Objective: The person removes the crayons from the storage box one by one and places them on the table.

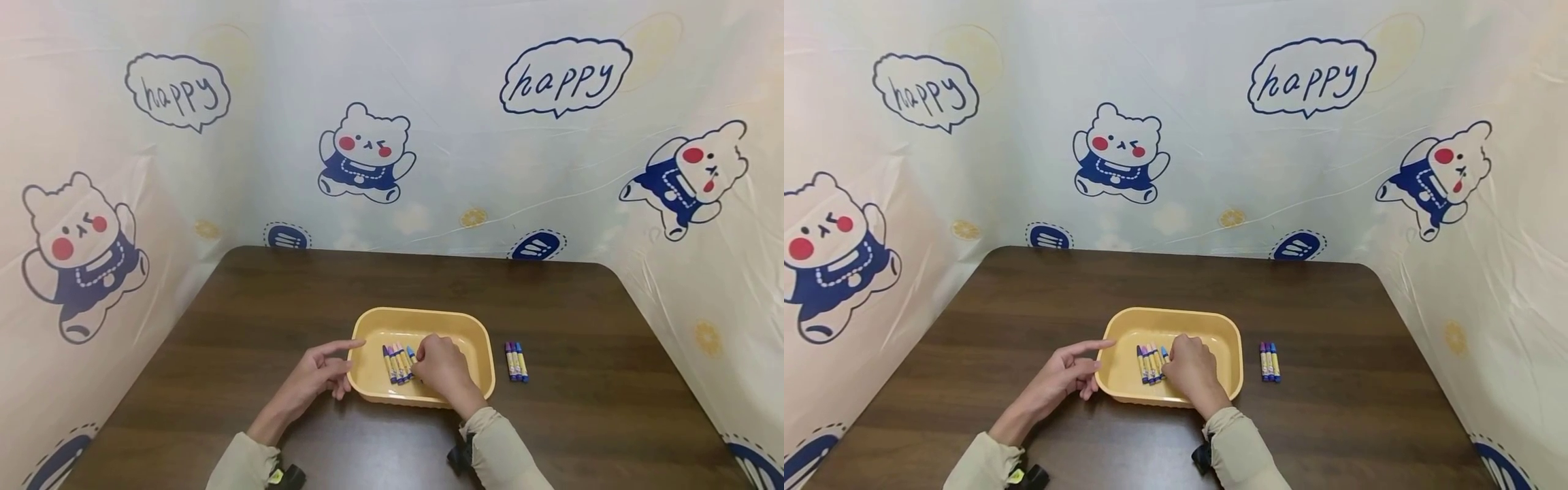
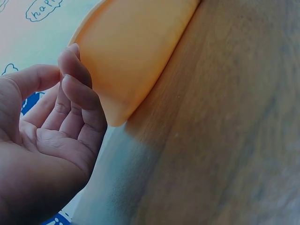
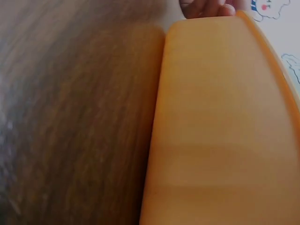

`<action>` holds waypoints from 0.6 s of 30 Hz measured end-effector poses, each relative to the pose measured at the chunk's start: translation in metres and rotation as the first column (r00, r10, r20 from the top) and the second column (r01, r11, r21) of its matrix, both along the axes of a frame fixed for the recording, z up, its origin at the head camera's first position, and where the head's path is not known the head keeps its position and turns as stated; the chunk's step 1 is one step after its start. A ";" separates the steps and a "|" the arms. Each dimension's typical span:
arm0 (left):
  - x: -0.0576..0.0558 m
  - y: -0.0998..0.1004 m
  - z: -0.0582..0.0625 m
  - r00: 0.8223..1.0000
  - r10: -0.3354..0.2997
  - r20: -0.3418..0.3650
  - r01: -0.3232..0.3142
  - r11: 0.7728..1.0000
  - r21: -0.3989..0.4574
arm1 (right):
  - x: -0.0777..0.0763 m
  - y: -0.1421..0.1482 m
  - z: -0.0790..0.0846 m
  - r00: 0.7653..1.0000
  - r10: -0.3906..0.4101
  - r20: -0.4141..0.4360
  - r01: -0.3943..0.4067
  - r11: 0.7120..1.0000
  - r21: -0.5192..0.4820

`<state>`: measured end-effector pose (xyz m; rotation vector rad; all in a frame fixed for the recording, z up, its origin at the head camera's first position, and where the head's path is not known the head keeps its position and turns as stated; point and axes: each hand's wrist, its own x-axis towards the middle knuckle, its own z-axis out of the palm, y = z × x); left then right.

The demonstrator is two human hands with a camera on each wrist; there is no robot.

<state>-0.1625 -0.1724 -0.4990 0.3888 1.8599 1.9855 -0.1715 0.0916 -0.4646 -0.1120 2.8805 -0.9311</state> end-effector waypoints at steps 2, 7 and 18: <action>-0.001 0.000 0.000 1.000 -0.001 -0.001 0.001 1.000 -0.002 | 0.001 -0.002 0.000 1.000 -0.007 -0.021 0.007 0.999 0.041; -0.001 0.000 0.001 1.000 0.008 0.005 -0.008 1.000 -0.016 | 0.002 -0.005 -0.002 0.999 0.019 -0.050 -0.014 0.995 0.100; 0.000 0.000 0.001 1.000 0.001 -0.011 -0.001 1.000 -0.013 | -0.006 0.009 0.002 0.997 0.068 -0.032 -0.072 0.986 -0.151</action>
